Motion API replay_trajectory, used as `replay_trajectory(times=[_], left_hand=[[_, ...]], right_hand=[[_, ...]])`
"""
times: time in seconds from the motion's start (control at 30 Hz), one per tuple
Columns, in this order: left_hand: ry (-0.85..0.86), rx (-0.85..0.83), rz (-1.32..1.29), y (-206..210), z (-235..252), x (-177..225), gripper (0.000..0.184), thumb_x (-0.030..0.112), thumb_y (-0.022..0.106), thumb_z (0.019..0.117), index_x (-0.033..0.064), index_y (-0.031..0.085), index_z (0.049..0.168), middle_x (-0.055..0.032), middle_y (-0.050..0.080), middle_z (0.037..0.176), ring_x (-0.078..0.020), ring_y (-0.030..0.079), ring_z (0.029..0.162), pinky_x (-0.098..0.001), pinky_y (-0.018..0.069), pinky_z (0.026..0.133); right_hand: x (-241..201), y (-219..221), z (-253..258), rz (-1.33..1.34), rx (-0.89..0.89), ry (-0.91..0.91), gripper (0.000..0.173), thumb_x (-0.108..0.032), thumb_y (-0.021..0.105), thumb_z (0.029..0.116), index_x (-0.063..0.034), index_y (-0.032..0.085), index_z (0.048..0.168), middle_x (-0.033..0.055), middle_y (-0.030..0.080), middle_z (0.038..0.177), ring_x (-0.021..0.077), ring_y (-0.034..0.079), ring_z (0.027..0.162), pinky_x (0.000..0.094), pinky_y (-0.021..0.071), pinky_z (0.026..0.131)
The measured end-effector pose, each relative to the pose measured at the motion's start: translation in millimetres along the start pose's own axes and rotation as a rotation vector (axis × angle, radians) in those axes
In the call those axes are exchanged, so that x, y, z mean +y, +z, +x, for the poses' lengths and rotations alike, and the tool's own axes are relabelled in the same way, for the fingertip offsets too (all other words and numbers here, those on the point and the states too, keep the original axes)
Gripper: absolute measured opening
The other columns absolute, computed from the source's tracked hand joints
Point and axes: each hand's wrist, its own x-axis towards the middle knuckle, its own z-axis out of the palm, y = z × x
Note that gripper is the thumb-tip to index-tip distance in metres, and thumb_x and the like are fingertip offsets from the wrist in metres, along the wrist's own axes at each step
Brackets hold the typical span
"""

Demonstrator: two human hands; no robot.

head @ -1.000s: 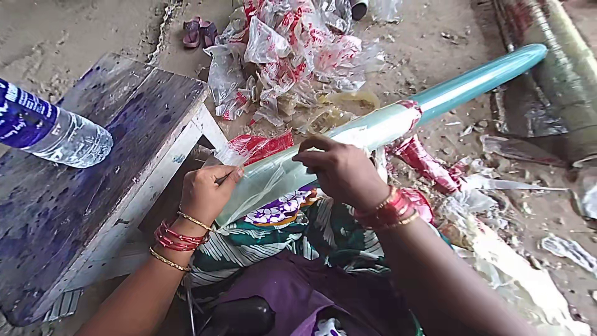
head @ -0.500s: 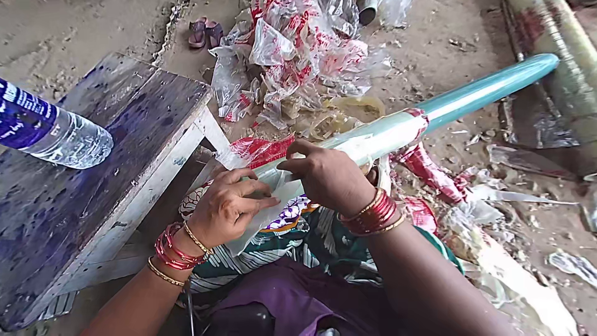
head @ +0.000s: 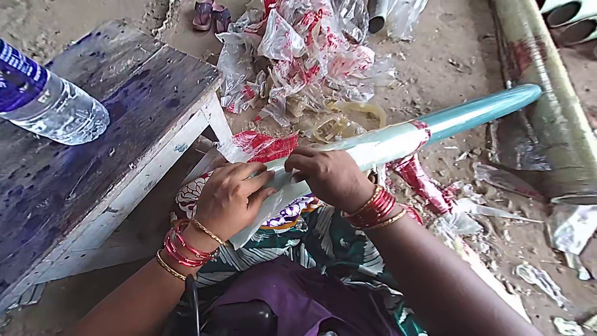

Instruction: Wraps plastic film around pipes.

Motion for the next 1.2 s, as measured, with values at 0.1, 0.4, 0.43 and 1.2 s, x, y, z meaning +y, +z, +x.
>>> replay_trajectory(times=[0.1,0.4,0.43,1.2], left_hand=[[0.007,0.003,0.002,-0.6,0.5,2.4,0.037,0.035,0.055,0.1015,0.0115,0.078,0.118,-0.011,0.073,0.122,-0.0302,0.07,0.11,-0.0506,0.0546,0.091],[-0.016,-0.026,-0.046,-2.5,3.2,-0.3,0.036,0.038,0.058,0.0997,0.0134,0.078,0.116,-0.0088,0.073,0.123,-0.0289,0.07,0.108,-0.0515,0.0552,0.089],[-0.016,-0.025,-0.05,-2.5,2.9,-1.0,0.036,0.038,0.058,0.0998,0.0143,0.079,0.116,-0.0083,0.073,0.123,-0.0282,0.07,0.109,-0.0509,0.0554,0.09],[0.018,0.028,0.035,5.8,-4.5,3.4,0.036,0.04,0.053,0.1019,0.0213,0.079,0.117,-0.0086,0.073,0.124,-0.0309,0.069,0.112,-0.0524,0.0548,0.088]], right_hand=[[4.5,-2.8,5.2,0.033,-0.044,-0.03,0.01,0.004,0.07,0.087,-0.0051,0.075,0.085,0.0119,0.073,0.096,0.0318,0.073,0.081,0.0523,0.0552,0.059],[2.3,-16.2,9.1,-0.08,-0.239,-0.113,0.011,0.006,0.068,0.0856,-0.0043,0.067,0.081,0.012,0.065,0.089,0.0293,0.066,0.066,0.0463,0.0501,0.049],[-0.5,-17.3,1.7,-0.099,-0.212,-0.1,0.012,0.007,0.07,0.0821,-0.005,0.066,0.08,0.0114,0.064,0.087,0.0283,0.065,0.062,0.045,0.0489,0.046],[34.5,-10.3,-0.2,-0.057,-0.077,0.04,0.017,0.014,0.059,0.0844,-0.0002,0.068,0.081,0.0165,0.068,0.085,0.0362,0.069,0.074,0.0542,0.0526,0.057]])
